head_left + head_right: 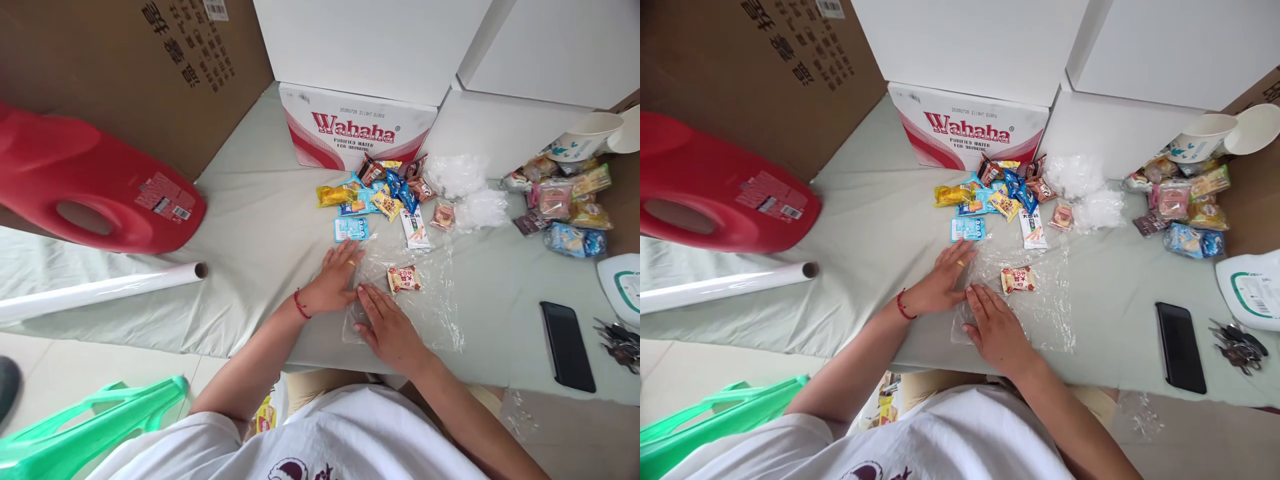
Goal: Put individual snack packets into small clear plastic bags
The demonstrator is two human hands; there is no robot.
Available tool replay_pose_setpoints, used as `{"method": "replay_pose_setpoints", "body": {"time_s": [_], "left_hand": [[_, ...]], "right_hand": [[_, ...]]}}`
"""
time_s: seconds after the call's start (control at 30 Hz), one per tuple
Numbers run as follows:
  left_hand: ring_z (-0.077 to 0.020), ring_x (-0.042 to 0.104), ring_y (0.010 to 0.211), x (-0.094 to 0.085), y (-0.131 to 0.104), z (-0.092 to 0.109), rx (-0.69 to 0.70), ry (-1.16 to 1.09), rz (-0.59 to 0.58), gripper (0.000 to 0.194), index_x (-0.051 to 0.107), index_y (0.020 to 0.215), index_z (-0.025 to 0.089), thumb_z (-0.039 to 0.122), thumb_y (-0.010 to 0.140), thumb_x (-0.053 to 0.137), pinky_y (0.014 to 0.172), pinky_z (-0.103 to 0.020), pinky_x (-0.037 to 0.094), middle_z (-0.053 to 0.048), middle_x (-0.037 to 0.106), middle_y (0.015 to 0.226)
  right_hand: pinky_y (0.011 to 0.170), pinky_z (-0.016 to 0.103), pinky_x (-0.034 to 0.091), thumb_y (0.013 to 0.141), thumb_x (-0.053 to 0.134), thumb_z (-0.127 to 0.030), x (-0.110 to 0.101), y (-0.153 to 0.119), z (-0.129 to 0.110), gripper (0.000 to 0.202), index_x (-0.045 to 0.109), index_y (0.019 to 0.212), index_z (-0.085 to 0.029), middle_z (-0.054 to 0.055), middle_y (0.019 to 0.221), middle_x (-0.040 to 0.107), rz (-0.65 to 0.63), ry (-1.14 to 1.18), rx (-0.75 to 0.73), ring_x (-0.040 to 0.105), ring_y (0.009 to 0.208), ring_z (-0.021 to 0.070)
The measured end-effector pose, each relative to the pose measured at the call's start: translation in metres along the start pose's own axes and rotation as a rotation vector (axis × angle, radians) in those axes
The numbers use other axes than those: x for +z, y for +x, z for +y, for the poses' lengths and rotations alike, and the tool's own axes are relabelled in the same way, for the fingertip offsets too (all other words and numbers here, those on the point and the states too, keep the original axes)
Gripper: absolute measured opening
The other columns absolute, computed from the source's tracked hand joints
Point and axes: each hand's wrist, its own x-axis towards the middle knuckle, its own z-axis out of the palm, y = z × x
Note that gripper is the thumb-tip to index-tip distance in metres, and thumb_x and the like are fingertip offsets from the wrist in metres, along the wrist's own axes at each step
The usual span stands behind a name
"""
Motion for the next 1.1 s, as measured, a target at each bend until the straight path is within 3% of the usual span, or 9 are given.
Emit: {"method": "replay_pose_setpoints", "body": {"time_s": [0.13, 0.23, 0.3, 0.4, 0.57, 0.7, 0.8, 0.97, 1.1], "left_hand": [[-0.0307, 0.037, 0.154, 0.002, 0.018, 0.005, -0.100, -0.228, 0.228, 0.067, 0.042, 0.154, 0.014, 0.034, 0.093, 0.057, 0.126, -0.051, 0.036, -0.018, 0.043, 0.163], [-0.0337, 0.046, 0.147, 0.007, 0.042, 0.017, -0.190, -0.355, 0.244, 0.091, 0.033, 0.159, 0.010, 0.044, 0.084, 0.073, 0.121, -0.048, 0.042, -0.021, 0.047, 0.158], [-0.0317, 0.057, 0.136, 0.007, 0.058, 0.023, -0.171, -0.408, 0.204, 0.095, 0.036, 0.158, 0.012, 0.038, 0.077, 0.079, 0.117, -0.045, 0.044, -0.018, 0.061, 0.144], [-0.0235, 0.069, 0.097, 0.001, 0.073, 0.024, -0.137, -0.437, 0.122, 0.070, 0.054, 0.144, 0.015, 0.027, 0.078, 0.075, 0.095, -0.036, 0.053, -0.004, 0.073, 0.097], [-0.0144, 0.052, 0.062, -0.020, 0.075, 0.007, -0.159, -0.367, 0.073, 0.025, 0.071, 0.097, 0.016, 0.035, 0.079, 0.070, 0.061, -0.026, 0.039, 0.005, 0.054, 0.065], [-0.0150, 0.051, 0.063, -0.032, 0.071, -0.005, -0.231, -0.245, 0.011, 0.028, 0.069, 0.084, 0.017, 0.045, 0.080, 0.071, 0.060, -0.026, 0.036, 0.003, 0.055, 0.067], [-0.0195, 0.060, 0.074, -0.034, 0.067, -0.011, -0.336, -0.072, 0.041, 0.037, 0.070, 0.107, 0.017, 0.043, 0.081, 0.074, 0.069, -0.029, 0.044, -0.001, 0.063, 0.081], [-0.0320, 0.060, 0.114, -0.028, 0.048, -0.004, -0.386, 0.243, 0.392, 0.076, 0.049, 0.146, 0.014, 0.022, 0.076, 0.077, 0.094, -0.042, 0.051, -0.016, 0.057, 0.129], [-0.0321, 0.056, 0.111, -0.016, 0.026, 0.030, -0.224, 0.358, 0.568, 0.046, 0.062, 0.132, 0.014, 0.007, 0.087, 0.056, 0.096, -0.049, 0.049, -0.018, 0.060, 0.120]], "right_hand": [[0.125, 0.054, 0.040, 0.108, 0.044, -0.035, 0.009, -0.003, 0.006, 0.057, 0.043, 0.160, -0.012, 0.015, 0.163, 0.044, -0.026, 0.024, -0.012, 0.035, 0.155, 0.0288], [0.126, 0.053, 0.038, 0.107, 0.045, -0.035, 0.010, -0.007, 0.012, 0.054, 0.050, 0.155, -0.009, 0.016, 0.162, 0.046, -0.020, 0.041, -0.029, 0.036, 0.153, 0.0287], [0.126, 0.053, 0.037, 0.107, 0.046, -0.035, 0.011, -0.008, 0.014, 0.052, 0.053, 0.152, -0.008, 0.016, 0.160, 0.048, -0.004, 0.045, -0.039, 0.037, 0.152, 0.0286], [0.125, 0.053, 0.038, 0.107, 0.046, -0.034, 0.014, -0.011, 0.015, 0.051, 0.055, 0.150, -0.009, 0.015, 0.162, 0.046, 0.016, 0.043, -0.043, 0.039, 0.151, 0.0291], [0.125, 0.054, 0.037, 0.106, 0.050, -0.035, 0.015, -0.015, 0.016, 0.051, 0.054, 0.152, -0.015, 0.013, 0.166, 0.040, 0.008, 0.036, -0.039, 0.038, 0.153, 0.0289], [0.127, 0.055, 0.034, 0.106, 0.049, -0.040, 0.013, -0.020, 0.008, 0.053, 0.053, 0.153, -0.016, 0.012, 0.167, 0.038, 0.005, 0.033, -0.056, 0.036, 0.155, 0.0282], [0.129, 0.058, 0.028, 0.106, 0.050, -0.046, 0.012, -0.024, -0.003, 0.056, 0.051, 0.155, -0.020, 0.010, 0.167, 0.038, -0.014, 0.031, -0.070, 0.034, 0.156, 0.0285], [0.130, 0.063, 0.020, 0.107, 0.046, -0.047, 0.013, -0.023, -0.019, 0.056, 0.048, 0.157, -0.021, 0.008, 0.169, 0.035, -0.046, 0.033, -0.061, 0.027, 0.158, 0.0303], [0.131, 0.061, 0.017, 0.107, 0.046, -0.044, 0.015, -0.012, -0.031, 0.055, 0.050, 0.156, -0.017, 0.010, 0.166, 0.040, -0.045, 0.061, -0.047, 0.026, 0.158, 0.0319]]}}
